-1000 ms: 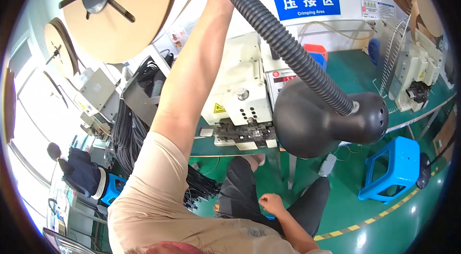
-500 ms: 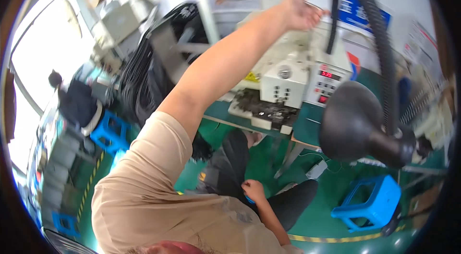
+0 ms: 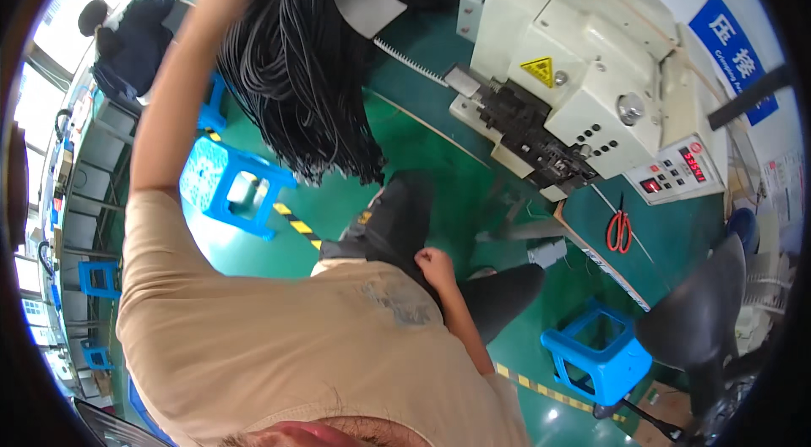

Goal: The person crimps terminals onto wire ends using a crimping machine, then trims and strips the wires of cable bundles using scissors and by hand.

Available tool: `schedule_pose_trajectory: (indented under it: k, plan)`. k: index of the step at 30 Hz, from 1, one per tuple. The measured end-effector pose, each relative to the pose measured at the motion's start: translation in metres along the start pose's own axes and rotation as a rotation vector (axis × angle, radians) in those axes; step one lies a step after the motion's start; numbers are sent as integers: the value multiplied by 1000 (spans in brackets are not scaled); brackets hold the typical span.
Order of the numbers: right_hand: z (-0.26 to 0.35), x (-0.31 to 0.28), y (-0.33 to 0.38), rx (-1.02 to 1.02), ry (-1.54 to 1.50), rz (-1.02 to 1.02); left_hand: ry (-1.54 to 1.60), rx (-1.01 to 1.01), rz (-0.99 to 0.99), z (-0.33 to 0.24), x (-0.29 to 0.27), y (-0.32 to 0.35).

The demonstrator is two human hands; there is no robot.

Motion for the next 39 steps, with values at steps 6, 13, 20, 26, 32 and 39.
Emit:
schedule_pose_trajectory:
  k: [6, 13, 20, 26, 32, 39]
  plan:
    - [60, -17, -61, -198, 202, -120, -260, -90, -111, 135, -50, -159]
    - [273, -29, -114, -479, 194, -243, -552, -488, 75, 167, 24, -202]
    - [310, 21, -160, -26, -136, -63, -114, -577, 120, 95, 27, -146]
    - [299, 11, -124, -31, -200, -145, 117, -541, 101, 111, 13, -135]
    - [281, 17, -101, 94, -233, -14, -43, -363, -102, 98, 24, -95]
    - [288, 38, -111, 193, -579, 199, 303, -1031, -235, 33, 71, 197]
Point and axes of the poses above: each hand's wrist, its own y-axis away from the middle knuckle, its own x-axis out of the palm, z = x × y, the point moved 1 cm from there along -y, towards the middle knuckle, and after that the axes turned 11 degrees about z, right-handed, at the moved point
